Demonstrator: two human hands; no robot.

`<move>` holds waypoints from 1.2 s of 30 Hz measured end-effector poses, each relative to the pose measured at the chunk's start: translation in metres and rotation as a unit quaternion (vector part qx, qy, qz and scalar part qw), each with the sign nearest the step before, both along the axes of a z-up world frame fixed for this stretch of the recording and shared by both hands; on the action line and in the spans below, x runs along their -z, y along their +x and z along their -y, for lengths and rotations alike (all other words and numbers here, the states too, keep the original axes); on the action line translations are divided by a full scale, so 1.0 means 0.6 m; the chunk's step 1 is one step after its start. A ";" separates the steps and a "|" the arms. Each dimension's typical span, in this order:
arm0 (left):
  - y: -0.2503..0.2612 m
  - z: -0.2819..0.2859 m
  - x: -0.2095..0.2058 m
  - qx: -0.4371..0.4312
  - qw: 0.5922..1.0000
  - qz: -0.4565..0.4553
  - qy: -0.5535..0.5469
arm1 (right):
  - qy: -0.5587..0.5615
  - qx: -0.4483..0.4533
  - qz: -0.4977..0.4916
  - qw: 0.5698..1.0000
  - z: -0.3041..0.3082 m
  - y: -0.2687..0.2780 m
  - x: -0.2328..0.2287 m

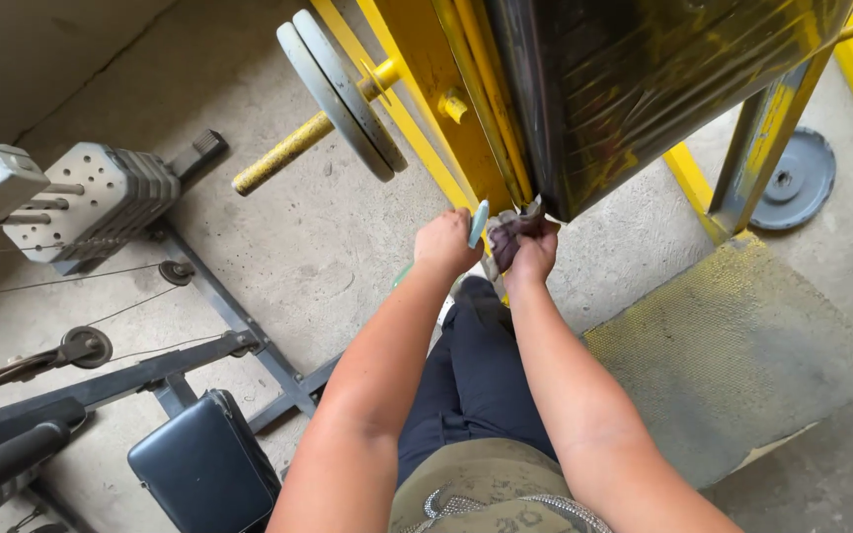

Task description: Cleaning and sanitizing various gym weight machines using a spray bottle and a cloth.

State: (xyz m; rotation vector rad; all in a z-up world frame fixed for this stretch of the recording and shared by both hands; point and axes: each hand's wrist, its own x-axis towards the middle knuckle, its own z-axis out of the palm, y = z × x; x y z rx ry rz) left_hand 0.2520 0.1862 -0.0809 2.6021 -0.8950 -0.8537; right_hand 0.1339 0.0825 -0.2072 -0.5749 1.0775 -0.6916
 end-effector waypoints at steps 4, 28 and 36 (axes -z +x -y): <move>0.012 0.012 0.023 -0.003 0.999 -0.024 0.035 | 0.036 0.008 -0.002 0.999 0.003 0.032 -0.004; 0.087 -0.122 -0.223 -0.176 0.935 0.064 -0.302 | -0.215 -0.203 -0.150 0.943 0.033 0.058 -0.111; 0.128 -0.085 -0.299 -0.139 0.917 0.110 -0.356 | -0.724 -0.281 -0.083 0.625 0.080 0.298 -0.424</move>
